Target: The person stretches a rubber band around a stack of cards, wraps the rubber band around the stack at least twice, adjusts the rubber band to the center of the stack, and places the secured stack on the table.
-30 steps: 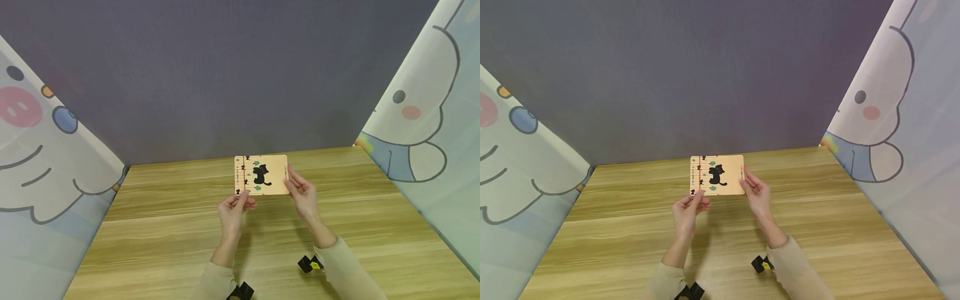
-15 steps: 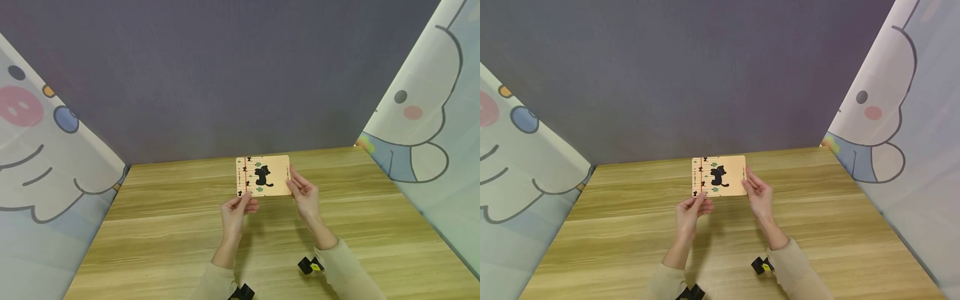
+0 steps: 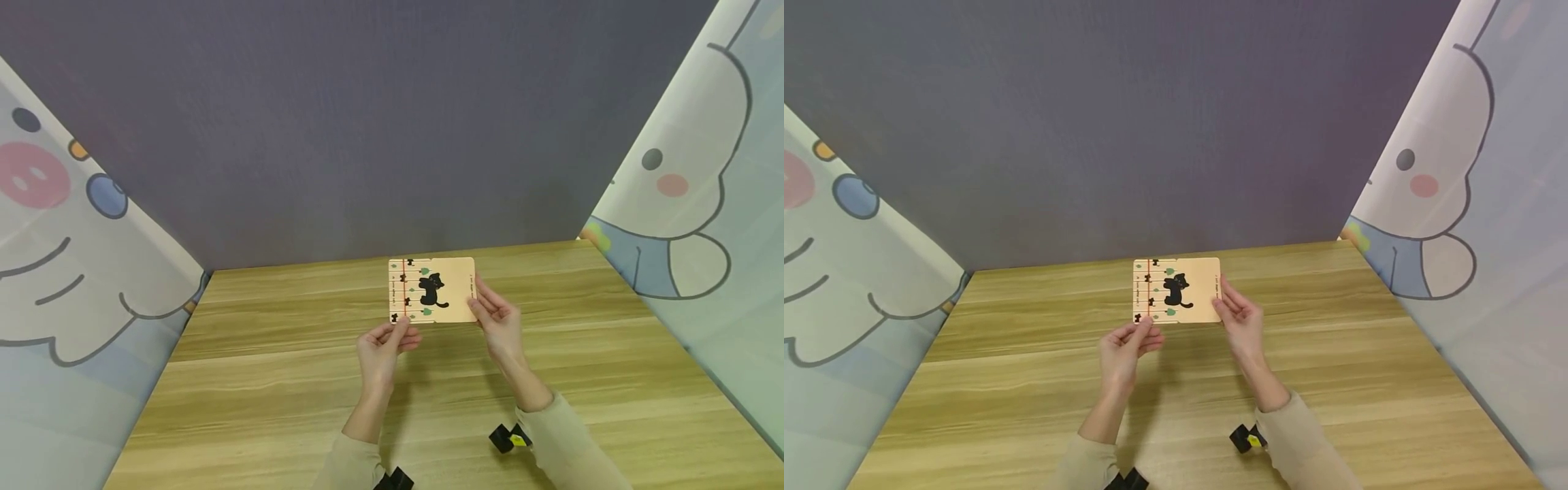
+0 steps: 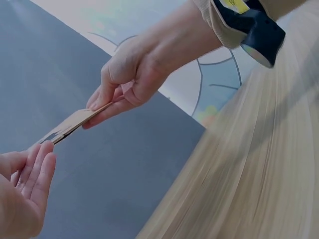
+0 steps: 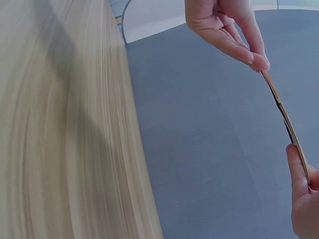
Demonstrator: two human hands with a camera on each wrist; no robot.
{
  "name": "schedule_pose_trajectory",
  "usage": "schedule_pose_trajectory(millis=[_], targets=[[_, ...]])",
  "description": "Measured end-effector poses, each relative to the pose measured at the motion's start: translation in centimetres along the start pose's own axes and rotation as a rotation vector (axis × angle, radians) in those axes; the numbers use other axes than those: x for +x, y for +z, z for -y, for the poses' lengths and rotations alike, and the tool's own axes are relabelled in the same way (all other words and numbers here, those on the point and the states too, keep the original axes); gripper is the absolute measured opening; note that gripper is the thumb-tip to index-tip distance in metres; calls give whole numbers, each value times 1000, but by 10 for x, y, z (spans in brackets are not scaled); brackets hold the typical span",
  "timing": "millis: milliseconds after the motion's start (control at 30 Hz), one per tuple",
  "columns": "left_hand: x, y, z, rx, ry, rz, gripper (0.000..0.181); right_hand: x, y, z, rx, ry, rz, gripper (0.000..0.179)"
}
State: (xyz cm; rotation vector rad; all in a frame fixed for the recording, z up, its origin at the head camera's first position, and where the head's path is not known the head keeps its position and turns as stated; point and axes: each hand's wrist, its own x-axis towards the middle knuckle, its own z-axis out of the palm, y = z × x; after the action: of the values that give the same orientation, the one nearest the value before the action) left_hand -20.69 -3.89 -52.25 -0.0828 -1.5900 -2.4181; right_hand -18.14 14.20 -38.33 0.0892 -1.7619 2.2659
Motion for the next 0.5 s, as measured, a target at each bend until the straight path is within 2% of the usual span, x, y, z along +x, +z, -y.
schedule_pose_trajectory(millis=[167,333,500], targets=[[-1,4,1,-15,-30,36,26,-2,1,-1,-15,-2,1,42],[0,2,-2,-1,-45,36,26,-2,0,-1,65,-1,-10,42],[0,-3,-3,10,-15,15,26,-1,-3,-1,110,23,-8,44]])
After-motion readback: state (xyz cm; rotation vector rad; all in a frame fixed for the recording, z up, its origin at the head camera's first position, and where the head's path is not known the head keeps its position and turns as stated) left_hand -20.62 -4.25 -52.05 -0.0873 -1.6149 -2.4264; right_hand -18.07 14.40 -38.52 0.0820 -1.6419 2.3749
